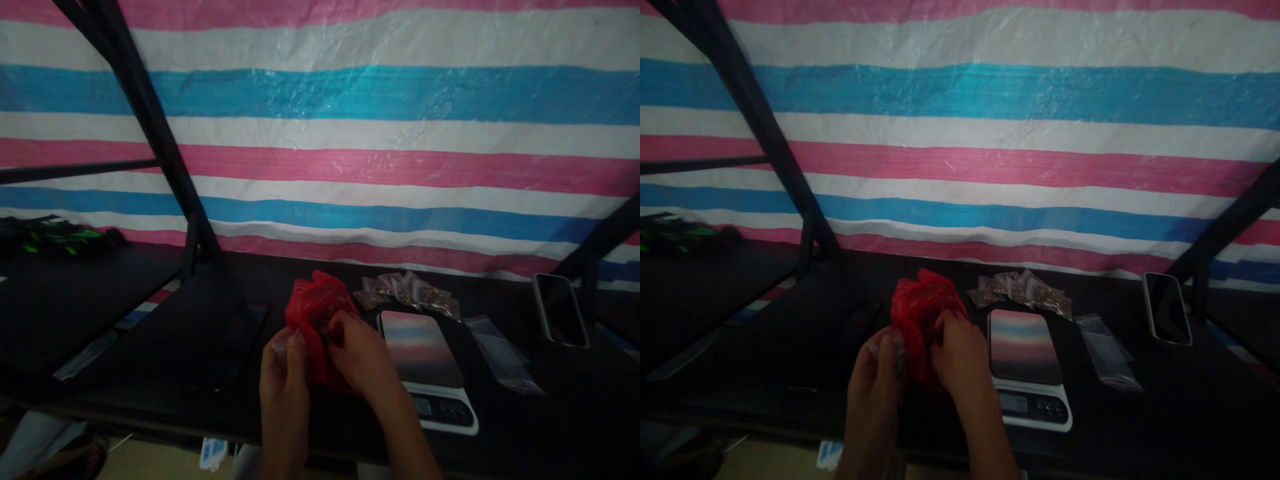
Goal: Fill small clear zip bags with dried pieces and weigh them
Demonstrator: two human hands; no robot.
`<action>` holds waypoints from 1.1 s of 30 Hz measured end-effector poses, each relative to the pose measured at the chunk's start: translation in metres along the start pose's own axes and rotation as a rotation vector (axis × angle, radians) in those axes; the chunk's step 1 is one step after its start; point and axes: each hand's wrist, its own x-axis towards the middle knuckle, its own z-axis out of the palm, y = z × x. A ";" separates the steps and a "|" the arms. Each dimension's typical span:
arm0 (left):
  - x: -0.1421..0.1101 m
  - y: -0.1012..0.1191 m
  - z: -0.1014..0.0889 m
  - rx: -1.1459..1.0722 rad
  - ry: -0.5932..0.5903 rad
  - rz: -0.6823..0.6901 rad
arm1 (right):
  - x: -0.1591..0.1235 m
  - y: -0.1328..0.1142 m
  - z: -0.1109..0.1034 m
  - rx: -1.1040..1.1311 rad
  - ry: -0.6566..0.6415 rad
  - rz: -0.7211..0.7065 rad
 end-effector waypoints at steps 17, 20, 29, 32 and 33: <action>0.020 0.005 -0.001 -0.023 0.067 -0.040 | 0.003 0.016 0.003 0.296 -0.026 0.059; 0.024 0.009 -0.004 0.044 0.179 0.032 | 0.002 0.009 0.000 0.114 0.045 0.093; 0.025 0.005 -0.001 0.006 0.069 -0.058 | 0.004 -0.010 0.013 -0.035 0.040 0.041; 0.026 0.006 0.000 -0.083 0.082 -0.118 | 0.003 -0.011 0.014 0.041 0.021 0.036; 0.027 0.007 0.000 -0.097 0.091 -0.123 | 0.003 -0.010 0.014 0.074 0.013 0.039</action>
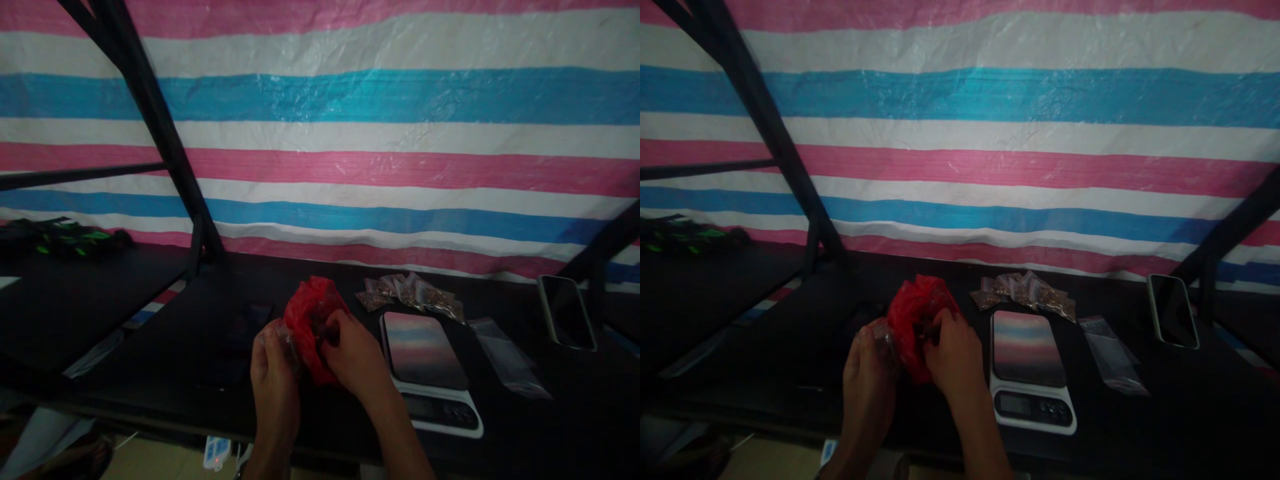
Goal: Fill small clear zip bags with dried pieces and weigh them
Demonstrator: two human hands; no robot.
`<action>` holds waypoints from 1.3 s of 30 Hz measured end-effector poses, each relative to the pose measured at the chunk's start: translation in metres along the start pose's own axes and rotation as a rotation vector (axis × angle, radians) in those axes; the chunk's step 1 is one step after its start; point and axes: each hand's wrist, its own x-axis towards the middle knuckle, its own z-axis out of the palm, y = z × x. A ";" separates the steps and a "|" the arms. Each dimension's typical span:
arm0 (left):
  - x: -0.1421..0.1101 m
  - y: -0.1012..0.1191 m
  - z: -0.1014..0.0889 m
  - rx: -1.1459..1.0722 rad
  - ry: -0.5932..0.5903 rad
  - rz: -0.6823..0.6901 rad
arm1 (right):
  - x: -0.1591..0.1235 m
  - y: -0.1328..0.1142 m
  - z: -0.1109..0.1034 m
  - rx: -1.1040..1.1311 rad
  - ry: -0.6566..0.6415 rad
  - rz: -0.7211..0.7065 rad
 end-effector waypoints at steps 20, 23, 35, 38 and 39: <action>0.009 -0.006 -0.005 0.164 -0.074 0.158 | 0.002 0.010 -0.001 0.365 -0.116 -0.039; 0.008 -0.007 -0.006 0.191 -0.109 0.227 | 0.004 0.014 -0.006 0.431 -0.118 -0.020; -0.012 -0.014 -0.010 0.481 -0.151 0.555 | 0.000 0.020 -0.036 0.600 0.004 -0.059; -0.005 -0.019 -0.007 0.488 -0.180 0.502 | -0.009 0.011 -0.043 0.574 0.037 -0.184; -0.003 -0.020 -0.006 0.479 -0.186 0.494 | -0.012 0.008 -0.043 0.552 0.042 -0.224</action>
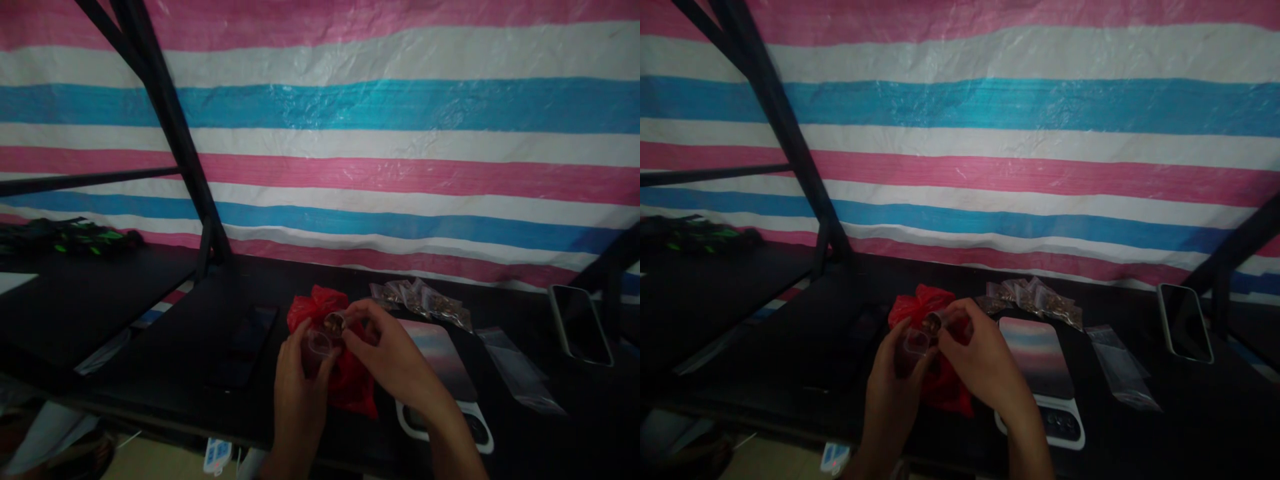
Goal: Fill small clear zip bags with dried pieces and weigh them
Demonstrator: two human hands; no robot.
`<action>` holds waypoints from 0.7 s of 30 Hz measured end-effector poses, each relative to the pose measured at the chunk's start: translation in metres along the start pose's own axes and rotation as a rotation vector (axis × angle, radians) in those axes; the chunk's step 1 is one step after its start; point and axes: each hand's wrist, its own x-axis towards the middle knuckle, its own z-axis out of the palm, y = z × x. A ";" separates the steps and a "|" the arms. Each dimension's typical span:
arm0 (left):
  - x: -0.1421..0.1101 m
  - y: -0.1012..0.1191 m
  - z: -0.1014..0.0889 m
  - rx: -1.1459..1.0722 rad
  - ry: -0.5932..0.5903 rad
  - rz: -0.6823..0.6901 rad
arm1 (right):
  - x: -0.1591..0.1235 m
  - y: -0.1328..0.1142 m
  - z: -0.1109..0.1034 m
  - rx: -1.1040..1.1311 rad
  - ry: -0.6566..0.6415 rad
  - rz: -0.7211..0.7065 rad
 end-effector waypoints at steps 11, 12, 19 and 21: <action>-0.003 0.000 0.005 -0.065 -0.012 -0.020 | -0.006 -0.015 0.009 -0.355 -0.016 -0.215; -0.003 0.002 0.003 -0.059 -0.004 -0.006 | -0.006 -0.014 0.008 -0.349 -0.002 -0.222; 0.001 0.015 -0.013 0.018 0.251 -0.038 | 0.006 0.006 0.012 -0.497 0.085 -0.017; 0.003 0.015 -0.015 0.028 0.290 -0.111 | 0.009 0.010 0.018 -0.608 0.031 0.091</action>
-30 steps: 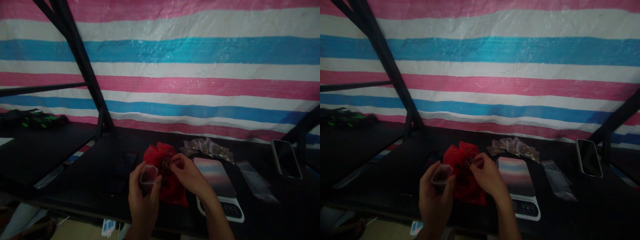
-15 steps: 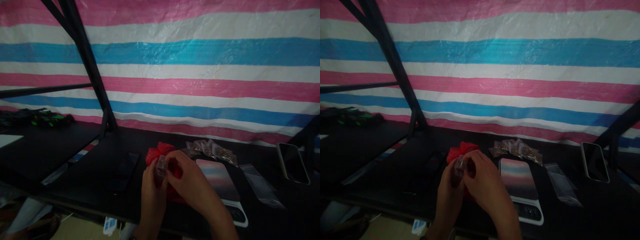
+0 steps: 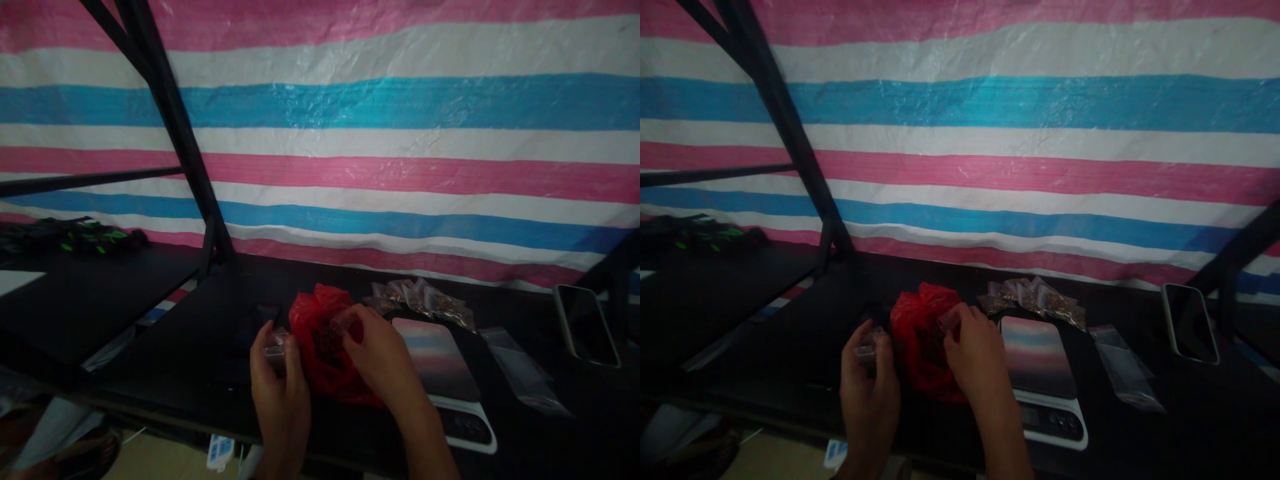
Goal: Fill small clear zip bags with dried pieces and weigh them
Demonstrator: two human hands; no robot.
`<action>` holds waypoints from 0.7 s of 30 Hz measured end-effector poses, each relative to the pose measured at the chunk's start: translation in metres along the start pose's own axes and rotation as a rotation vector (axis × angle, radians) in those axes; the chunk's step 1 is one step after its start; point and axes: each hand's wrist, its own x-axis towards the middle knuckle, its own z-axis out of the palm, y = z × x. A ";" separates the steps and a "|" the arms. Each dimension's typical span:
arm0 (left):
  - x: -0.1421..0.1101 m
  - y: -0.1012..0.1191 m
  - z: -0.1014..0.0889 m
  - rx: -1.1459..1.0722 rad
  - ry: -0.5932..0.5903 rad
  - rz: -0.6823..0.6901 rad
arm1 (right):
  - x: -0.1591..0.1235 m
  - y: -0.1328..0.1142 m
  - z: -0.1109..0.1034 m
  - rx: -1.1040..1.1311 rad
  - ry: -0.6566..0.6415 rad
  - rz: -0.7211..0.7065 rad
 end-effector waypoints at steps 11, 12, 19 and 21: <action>0.006 -0.003 0.009 -0.278 -0.216 -0.252 | 0.012 -0.004 0.036 -0.194 0.042 0.030; 0.007 -0.003 0.009 -0.308 -0.211 -0.287 | 0.013 -0.003 0.035 -0.176 0.037 0.025; 0.014 -0.002 0.008 -0.479 -0.166 -0.460 | 0.007 0.005 0.018 -0.007 -0.036 0.033; 0.016 -0.001 0.007 -0.486 -0.146 -0.471 | 0.005 0.007 0.015 0.029 -0.066 -0.016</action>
